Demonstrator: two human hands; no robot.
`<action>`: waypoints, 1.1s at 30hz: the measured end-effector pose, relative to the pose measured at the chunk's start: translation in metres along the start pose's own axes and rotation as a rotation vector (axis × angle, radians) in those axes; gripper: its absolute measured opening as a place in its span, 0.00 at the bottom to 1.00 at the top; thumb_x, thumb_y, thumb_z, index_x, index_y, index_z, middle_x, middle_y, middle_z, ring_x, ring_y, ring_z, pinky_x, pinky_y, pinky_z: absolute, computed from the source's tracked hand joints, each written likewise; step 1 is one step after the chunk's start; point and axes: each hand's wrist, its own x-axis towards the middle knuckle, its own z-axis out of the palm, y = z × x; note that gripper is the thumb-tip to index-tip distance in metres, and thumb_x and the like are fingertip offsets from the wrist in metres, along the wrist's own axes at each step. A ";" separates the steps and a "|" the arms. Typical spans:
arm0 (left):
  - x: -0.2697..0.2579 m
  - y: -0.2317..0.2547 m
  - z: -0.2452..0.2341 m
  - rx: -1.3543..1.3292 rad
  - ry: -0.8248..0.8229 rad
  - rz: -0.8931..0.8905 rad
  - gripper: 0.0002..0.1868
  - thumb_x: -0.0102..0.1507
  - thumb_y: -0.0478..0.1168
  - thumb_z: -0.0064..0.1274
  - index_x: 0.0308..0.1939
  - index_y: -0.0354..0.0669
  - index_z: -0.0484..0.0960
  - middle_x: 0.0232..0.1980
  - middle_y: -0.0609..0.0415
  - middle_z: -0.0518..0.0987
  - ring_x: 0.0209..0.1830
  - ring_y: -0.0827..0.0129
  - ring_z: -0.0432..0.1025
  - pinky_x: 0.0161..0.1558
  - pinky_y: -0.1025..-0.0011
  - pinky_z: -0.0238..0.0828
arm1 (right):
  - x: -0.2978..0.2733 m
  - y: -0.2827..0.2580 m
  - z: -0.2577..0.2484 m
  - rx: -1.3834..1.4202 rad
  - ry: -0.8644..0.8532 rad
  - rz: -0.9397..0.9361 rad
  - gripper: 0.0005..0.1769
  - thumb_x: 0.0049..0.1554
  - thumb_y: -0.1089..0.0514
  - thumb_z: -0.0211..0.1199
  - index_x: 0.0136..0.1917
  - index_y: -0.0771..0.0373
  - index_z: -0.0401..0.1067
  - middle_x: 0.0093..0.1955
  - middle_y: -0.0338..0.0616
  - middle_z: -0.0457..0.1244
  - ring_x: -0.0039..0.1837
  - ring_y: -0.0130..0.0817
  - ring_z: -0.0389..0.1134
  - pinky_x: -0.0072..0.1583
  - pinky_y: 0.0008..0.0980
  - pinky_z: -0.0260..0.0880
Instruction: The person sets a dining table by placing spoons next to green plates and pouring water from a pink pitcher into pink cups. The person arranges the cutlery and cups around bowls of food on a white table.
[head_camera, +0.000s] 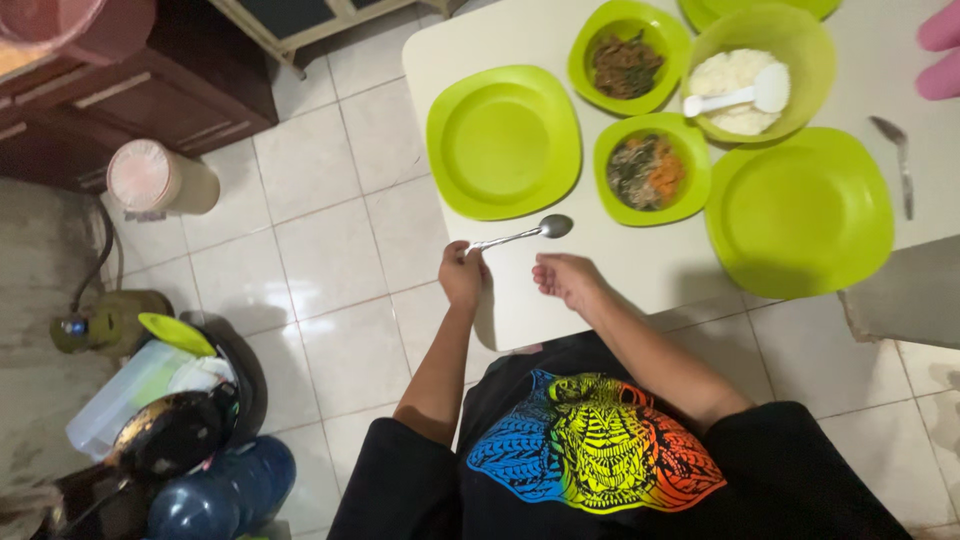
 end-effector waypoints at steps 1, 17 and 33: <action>-0.001 -0.005 0.003 -0.007 0.036 0.031 0.12 0.63 0.36 0.57 0.50 0.38 0.79 0.27 0.54 0.78 0.23 0.71 0.72 0.28 0.71 0.70 | -0.004 0.002 -0.008 0.041 -0.031 0.022 0.09 0.60 0.57 0.65 0.50 0.65 0.73 0.40 0.43 0.68 0.40 0.32 0.69 0.44 0.32 0.73; -0.182 0.034 0.172 -0.476 -0.026 0.221 0.09 0.68 0.33 0.52 0.52 0.40 0.75 0.36 0.61 0.72 0.34 0.78 0.67 0.37 0.76 0.74 | -0.223 -0.054 -0.240 0.343 -0.388 -0.153 0.07 0.62 0.55 0.61 0.49 0.60 0.74 0.43 0.37 0.68 0.45 0.30 0.68 0.50 0.34 0.71; -0.303 0.149 0.391 -0.729 -0.437 0.129 0.10 0.67 0.32 0.52 0.52 0.37 0.75 0.36 0.57 0.76 0.29 0.75 0.71 0.35 0.77 0.71 | -0.260 -0.189 -0.426 0.374 -0.272 -0.486 0.07 0.64 0.56 0.61 0.50 0.61 0.73 0.42 0.38 0.67 0.44 0.30 0.67 0.49 0.33 0.70</action>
